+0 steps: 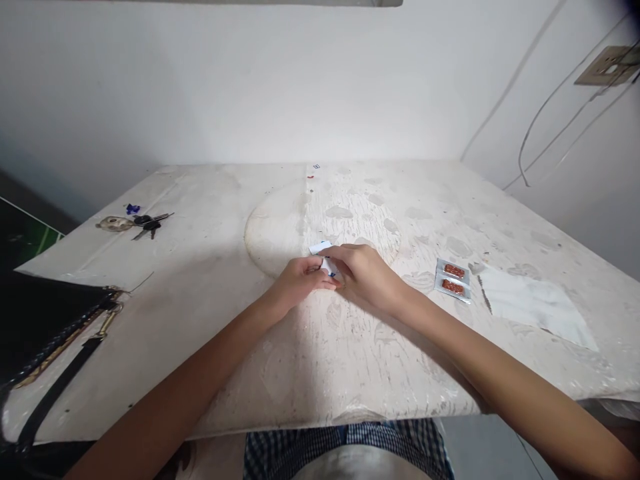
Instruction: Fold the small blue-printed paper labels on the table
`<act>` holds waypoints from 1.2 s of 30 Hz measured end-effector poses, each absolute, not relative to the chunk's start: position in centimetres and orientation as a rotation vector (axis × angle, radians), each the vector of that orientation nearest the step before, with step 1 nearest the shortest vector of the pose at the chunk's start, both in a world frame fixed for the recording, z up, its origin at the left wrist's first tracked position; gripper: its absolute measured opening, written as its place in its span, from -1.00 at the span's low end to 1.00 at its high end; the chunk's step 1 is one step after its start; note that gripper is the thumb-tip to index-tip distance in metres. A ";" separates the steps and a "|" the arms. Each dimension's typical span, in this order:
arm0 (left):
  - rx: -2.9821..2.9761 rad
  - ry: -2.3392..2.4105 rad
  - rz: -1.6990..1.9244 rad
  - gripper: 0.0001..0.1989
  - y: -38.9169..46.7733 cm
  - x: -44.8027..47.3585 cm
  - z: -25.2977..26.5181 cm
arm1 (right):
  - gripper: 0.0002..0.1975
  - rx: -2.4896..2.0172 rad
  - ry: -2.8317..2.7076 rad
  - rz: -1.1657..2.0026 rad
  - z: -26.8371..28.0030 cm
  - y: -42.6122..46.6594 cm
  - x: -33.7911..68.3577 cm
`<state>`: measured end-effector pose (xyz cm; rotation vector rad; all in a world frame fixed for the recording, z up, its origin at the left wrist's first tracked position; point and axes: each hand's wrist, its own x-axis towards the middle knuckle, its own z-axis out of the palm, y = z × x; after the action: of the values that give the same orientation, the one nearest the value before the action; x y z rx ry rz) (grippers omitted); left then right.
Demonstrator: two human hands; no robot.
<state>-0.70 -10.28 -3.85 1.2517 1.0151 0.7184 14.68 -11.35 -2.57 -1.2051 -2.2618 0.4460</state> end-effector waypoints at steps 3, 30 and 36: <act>1.253 1.037 0.718 -0.94 -10.3 -0.8 -3.9 | -0.63 -1.242 -2.130 0.579 -2.6 -10.9 15.1; 1.146 0.928 0.704 -0.90 -9.9 -1.1 -4.1 | -0.68 -1.002 -2.235 0.376 -3.1 -9.3 16.2; 1.118 0.864 0.724 -0.91 -9.7 -1.3 -4.4 | -0.68 -0.996 -2.287 0.354 -3.1 -9.3 16.4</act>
<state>-1.31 -9.67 -4.41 1.1177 0.8637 0.7235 16.38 -9.31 -3.07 -0.9959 -2.2866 0.3543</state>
